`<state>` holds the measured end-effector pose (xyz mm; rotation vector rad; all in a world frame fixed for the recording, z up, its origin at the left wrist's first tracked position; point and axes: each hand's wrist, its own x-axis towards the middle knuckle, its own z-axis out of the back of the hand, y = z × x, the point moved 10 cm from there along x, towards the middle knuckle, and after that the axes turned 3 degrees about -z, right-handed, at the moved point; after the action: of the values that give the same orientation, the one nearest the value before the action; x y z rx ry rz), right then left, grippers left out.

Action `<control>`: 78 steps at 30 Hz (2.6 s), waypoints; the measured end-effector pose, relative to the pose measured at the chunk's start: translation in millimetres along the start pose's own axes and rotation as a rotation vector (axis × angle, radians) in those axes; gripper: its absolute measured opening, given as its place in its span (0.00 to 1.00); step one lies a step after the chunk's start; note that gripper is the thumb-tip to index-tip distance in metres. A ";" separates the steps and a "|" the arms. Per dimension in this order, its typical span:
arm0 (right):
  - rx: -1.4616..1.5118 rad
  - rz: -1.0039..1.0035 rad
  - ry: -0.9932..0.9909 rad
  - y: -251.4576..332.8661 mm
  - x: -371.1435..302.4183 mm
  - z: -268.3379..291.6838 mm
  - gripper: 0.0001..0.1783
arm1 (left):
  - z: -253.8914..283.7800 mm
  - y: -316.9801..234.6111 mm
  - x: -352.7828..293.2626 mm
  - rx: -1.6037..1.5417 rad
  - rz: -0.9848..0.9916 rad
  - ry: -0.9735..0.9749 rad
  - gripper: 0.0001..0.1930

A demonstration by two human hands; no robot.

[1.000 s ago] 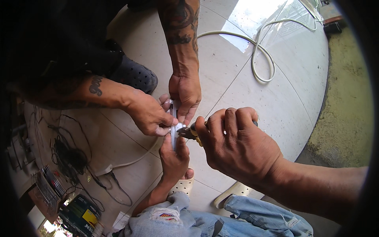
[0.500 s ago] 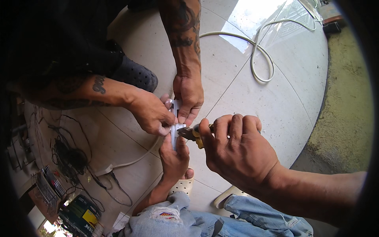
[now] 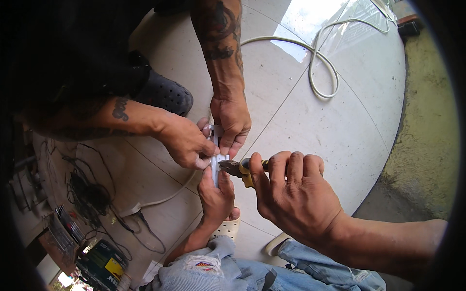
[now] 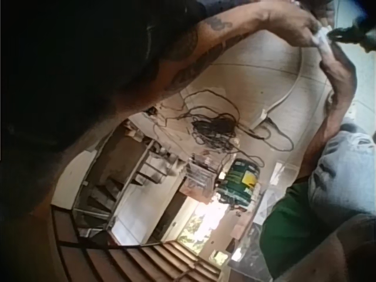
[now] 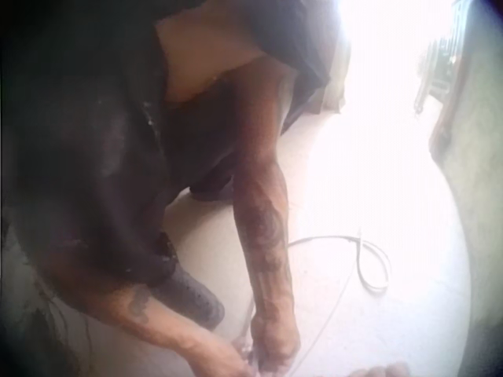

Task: The person prepares a small white plastic component and then aligns it with a metal drawer slide while seated in a construction area.

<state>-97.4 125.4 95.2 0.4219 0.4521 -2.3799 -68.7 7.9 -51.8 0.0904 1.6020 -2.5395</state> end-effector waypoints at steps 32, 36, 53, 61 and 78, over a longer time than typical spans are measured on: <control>0.311 -0.120 0.177 7.5 -6.1 -14.9 0.27 | 1.0 10.0 -1.8 0.024 -0.030 0.004 0.18; 0.308 -0.141 0.207 10.3 -8.2 -17.2 0.27 | 0.6 11.9 -2.1 0.048 -0.037 -0.002 0.18; 0.321 -0.125 0.055 11.9 -24.0 -27.1 0.33 | 3.9 3.0 -4.4 0.021 0.136 0.087 0.18; 1.440 -0.208 0.271 6.2 -53.3 -77.5 0.16 | 0.8 9.4 -5.8 -0.044 0.074 0.082 0.25; 2.153 -0.277 0.248 23.9 -54.6 -117.7 0.10 | 2.1 22.9 -4.3 -0.043 0.124 0.052 0.16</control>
<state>-20.9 188.5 8.3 1.4846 -2.2496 -2.0013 -61.0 -3.3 -70.8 0.2453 1.6145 -2.4275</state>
